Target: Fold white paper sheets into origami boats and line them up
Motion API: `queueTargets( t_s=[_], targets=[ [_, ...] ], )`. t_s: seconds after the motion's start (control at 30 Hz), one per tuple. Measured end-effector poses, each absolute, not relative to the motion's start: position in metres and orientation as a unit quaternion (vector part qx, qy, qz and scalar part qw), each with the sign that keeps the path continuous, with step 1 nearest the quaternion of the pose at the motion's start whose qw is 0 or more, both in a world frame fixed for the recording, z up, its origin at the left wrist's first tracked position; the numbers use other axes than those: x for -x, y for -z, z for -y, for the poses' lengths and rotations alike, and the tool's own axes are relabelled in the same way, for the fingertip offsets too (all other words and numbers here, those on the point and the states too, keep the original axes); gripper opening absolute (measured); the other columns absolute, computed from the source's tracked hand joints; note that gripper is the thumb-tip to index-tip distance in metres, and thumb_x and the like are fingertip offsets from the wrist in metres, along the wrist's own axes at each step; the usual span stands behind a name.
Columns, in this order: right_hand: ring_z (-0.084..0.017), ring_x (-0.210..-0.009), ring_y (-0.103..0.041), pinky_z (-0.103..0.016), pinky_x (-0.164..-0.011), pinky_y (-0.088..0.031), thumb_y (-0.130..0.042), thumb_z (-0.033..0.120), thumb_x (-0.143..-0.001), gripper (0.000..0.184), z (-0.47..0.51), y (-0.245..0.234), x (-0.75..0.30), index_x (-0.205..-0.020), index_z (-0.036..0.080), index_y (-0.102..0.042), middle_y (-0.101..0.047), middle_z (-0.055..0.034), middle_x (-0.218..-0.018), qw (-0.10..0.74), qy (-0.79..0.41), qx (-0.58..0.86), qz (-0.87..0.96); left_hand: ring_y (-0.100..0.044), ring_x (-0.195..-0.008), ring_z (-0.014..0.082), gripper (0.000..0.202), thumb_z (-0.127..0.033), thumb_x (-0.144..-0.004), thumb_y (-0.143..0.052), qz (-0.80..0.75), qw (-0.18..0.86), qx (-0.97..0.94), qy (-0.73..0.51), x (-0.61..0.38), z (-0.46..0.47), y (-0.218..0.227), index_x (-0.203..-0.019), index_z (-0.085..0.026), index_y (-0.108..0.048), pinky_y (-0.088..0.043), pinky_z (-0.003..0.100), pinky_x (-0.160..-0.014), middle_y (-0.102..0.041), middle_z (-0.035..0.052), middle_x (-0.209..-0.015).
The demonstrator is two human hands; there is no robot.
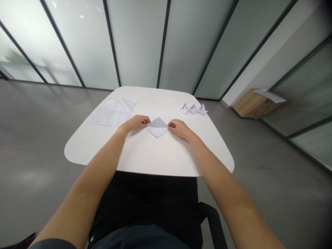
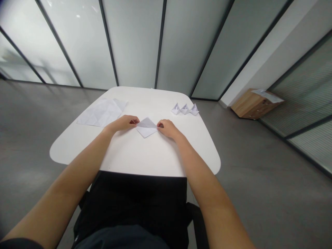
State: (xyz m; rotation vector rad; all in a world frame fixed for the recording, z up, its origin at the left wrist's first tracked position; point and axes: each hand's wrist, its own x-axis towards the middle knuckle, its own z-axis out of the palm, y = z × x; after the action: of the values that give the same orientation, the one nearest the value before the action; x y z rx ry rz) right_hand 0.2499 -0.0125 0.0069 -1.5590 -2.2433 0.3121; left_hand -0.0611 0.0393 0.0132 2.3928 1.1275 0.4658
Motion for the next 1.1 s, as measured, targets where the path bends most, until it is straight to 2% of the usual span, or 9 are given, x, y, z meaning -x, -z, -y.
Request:
queueTargets(
  t_s=[0.17, 0.37, 0.53, 0.67, 0.87, 1.1],
  targets=[
    [-0.019, -0.095, -0.068, -0.028, -0.089, -0.050, -0.068, 0.013, -0.087, 0.017, 0.011, -0.005, -0.255, -0.098, 0.020, -0.079, -0.078, -0.0041, -0.102, 0.200, -0.121, 0.535, 0.812, -0.073, -0.085, 0.0159, 0.023, -0.020, -0.087, -0.065, -0.408, 0.247, -0.864, -0.163, 0.066, -0.041, -0.013, -0.104, -0.023, -0.080, -0.057, 0.027, -0.084, -0.081, 0.0020, -0.097],
    [-0.019, -0.101, -0.071, -0.027, -0.094, -0.052, -0.064, 0.006, -0.083, 0.022, 0.010, -0.002, -0.260, -0.090, 0.021, -0.079, -0.078, -0.0039, -0.104, 0.236, -0.170, 0.503, 0.814, -0.074, -0.089, 0.0165, 0.024, -0.018, -0.085, -0.066, -0.401, 0.251, -0.869, -0.147, 0.069, -0.043, -0.014, -0.100, -0.024, -0.083, -0.055, 0.026, -0.085, -0.083, 0.0000, -0.099],
    [-0.019, -0.096, -0.072, -0.029, -0.093, -0.054, -0.067, 0.002, -0.078, 0.024, 0.008, 0.000, -0.261, -0.082, 0.022, -0.080, -0.078, -0.0031, -0.097, 0.256, -0.176, 0.495, 0.811, -0.075, -0.091, 0.0174, 0.022, -0.017, -0.081, -0.068, -0.413, 0.255, -0.865, -0.128, 0.069, -0.042, -0.020, -0.093, -0.025, -0.085, -0.054, 0.025, -0.086, -0.083, -0.0003, -0.097],
    [-0.020, -0.094, -0.073, -0.030, -0.092, -0.054, -0.069, 0.002, -0.078, 0.023, 0.005, 0.003, -0.261, -0.079, 0.022, -0.081, -0.080, -0.0023, -0.094, 0.272, -0.183, 0.499, 0.802, -0.075, -0.090, 0.0188, 0.022, -0.021, -0.079, -0.070, -0.439, 0.247, -0.856, -0.116, 0.069, -0.040, -0.024, -0.091, -0.027, -0.088, -0.052, 0.025, -0.082, -0.084, -0.0004, -0.094],
    [-0.022, -0.097, -0.073, -0.033, -0.096, -0.053, -0.067, 0.000, -0.077, 0.025, 0.007, 0.004, -0.254, -0.077, 0.022, -0.080, -0.081, -0.0032, -0.095, 0.265, -0.126, 0.483, 0.825, -0.073, -0.083, 0.0195, 0.025, -0.023, -0.080, -0.068, -0.441, 0.194, -0.870, -0.104, 0.062, -0.036, -0.027, -0.092, -0.026, -0.089, -0.051, 0.027, -0.078, -0.083, 0.0018, -0.090],
    [-0.027, -0.106, -0.071, -0.041, -0.106, -0.048, -0.066, 0.005, -0.081, 0.022, 0.012, 0.000, -0.239, -0.082, 0.021, -0.080, -0.083, -0.0064, -0.107, 0.230, -0.044, 0.434, 0.870, -0.073, -0.092, 0.0251, 0.027, -0.024, -0.084, -0.062, -0.430, 0.075, -0.894, -0.101, 0.040, -0.020, -0.029, -0.094, -0.022, -0.087, -0.052, 0.033, -0.085, -0.082, 0.0073, -0.099]
  ],
)
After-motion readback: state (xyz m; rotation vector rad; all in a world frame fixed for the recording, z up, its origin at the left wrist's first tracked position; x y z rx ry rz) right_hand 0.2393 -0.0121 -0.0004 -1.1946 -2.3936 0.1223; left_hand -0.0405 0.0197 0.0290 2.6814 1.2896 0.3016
